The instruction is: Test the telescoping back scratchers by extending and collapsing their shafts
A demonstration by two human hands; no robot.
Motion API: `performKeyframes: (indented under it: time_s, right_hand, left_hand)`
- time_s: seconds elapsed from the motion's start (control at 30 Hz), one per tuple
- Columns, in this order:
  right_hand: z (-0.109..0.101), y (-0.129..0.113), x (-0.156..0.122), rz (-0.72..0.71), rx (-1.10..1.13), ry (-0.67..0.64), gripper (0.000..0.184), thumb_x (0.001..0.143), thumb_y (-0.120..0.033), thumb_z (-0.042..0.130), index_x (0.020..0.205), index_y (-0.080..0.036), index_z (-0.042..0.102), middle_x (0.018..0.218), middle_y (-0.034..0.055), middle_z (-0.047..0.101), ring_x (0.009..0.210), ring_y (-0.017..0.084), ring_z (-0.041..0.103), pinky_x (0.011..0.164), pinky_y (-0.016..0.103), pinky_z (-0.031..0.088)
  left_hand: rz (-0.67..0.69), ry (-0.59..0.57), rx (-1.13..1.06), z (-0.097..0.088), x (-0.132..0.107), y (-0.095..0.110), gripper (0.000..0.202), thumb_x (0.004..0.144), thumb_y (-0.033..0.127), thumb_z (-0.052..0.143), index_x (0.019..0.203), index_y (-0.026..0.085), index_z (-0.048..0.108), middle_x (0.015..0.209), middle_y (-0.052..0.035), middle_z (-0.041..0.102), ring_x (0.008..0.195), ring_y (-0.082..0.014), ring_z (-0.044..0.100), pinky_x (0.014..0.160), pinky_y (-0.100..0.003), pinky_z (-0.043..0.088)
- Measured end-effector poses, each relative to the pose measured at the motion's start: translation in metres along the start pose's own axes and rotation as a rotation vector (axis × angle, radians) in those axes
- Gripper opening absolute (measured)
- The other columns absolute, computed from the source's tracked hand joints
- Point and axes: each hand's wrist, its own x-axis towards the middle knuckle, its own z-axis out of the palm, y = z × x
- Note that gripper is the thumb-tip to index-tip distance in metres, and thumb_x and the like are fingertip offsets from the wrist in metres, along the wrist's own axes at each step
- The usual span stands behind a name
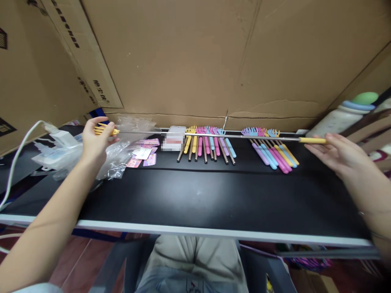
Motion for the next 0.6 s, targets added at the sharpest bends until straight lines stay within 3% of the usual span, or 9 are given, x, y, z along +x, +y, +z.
performKeyframes:
  time_s: [0.13,0.33,0.6]
  right_hand:
    - [0.022,-0.002,-0.003,-0.03,0.048,0.07,0.017,0.081,-0.005,0.048,0.077,-0.022,0.045,0.081,0.0008,0.061,0.084,0.014,0.064,0.086,0.04,0.051]
    - [0.043,0.005,-0.018,-0.015,0.053,0.11,0.016,0.086,-0.007,0.044,0.077,-0.02,0.044,0.077,0.0001,0.061,0.076,0.012,0.065,0.078,0.035,0.055]
    - [0.041,0.016,-0.026,0.039,0.25,0.102,0.024,0.09,-0.011,0.035,0.073,-0.016,0.05,0.068,0.0031,0.058,0.071,0.016,0.066,0.06,0.028,0.056]
  left_hand:
    - [-0.055,0.051,-0.078,0.003,-0.004,-0.001,0.032,0.08,0.019,0.06,0.108,0.021,0.045,0.107,-0.0029,0.059,0.088,-0.0105,0.06,0.072,-0.024,0.054]
    - [-0.163,-0.045,-0.192,0.01,-0.011,0.0,0.028,0.084,0.014,0.058,0.107,0.022,0.044,0.124,-0.0041,0.054,0.1,-0.0108,0.061,0.072,-0.018,0.053]
    - [-0.302,-0.033,-0.438,0.024,-0.017,-0.002,0.022,0.081,0.004,0.05,0.098,0.018,0.053,0.109,-0.004,0.061,0.085,-0.0124,0.066,0.067,-0.021,0.055]
